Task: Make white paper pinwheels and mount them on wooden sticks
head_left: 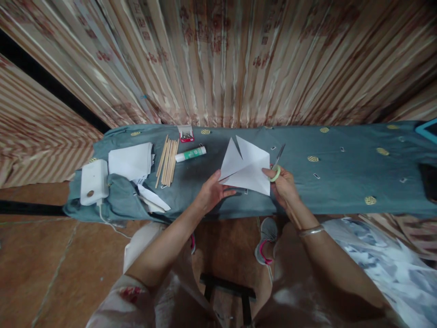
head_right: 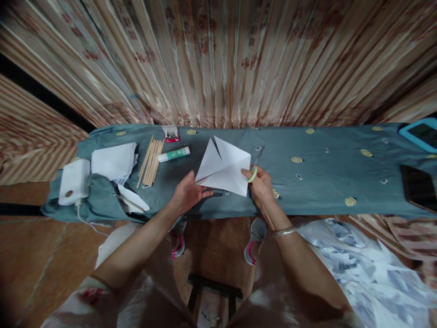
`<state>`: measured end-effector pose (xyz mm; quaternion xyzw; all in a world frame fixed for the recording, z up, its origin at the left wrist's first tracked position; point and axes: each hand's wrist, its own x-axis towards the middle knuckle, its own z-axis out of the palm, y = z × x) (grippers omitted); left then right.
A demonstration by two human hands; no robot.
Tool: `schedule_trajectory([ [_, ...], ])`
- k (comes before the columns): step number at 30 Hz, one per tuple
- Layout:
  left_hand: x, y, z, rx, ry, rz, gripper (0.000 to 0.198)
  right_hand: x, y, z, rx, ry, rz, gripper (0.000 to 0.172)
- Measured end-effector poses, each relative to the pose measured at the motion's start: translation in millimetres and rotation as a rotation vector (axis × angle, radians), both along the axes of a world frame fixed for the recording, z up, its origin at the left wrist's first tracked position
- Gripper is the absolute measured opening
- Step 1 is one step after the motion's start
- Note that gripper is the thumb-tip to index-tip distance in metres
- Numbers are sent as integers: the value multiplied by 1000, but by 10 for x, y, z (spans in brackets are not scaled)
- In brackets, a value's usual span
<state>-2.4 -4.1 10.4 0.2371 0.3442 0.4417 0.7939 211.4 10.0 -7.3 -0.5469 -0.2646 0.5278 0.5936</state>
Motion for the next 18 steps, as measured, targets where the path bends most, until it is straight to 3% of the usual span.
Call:
schedule_trajectory([
  [4, -2, -42, 21, -61, -97, 24, 38, -83, 2, -49, 11, 32, -8, 32],
  [8, 46, -104, 44, -85, -132, 66, 33, -216, -57, -58, -7, 15, 86, 35],
  [12, 98, -111, 22, -109, -48, 145, 40, -360, -118, -61, -9, -38, 145, 36],
  [18, 30, -46, -23, -226, 48, 281, 27, -420, -188, -1, 18, -127, 242, 39],
])
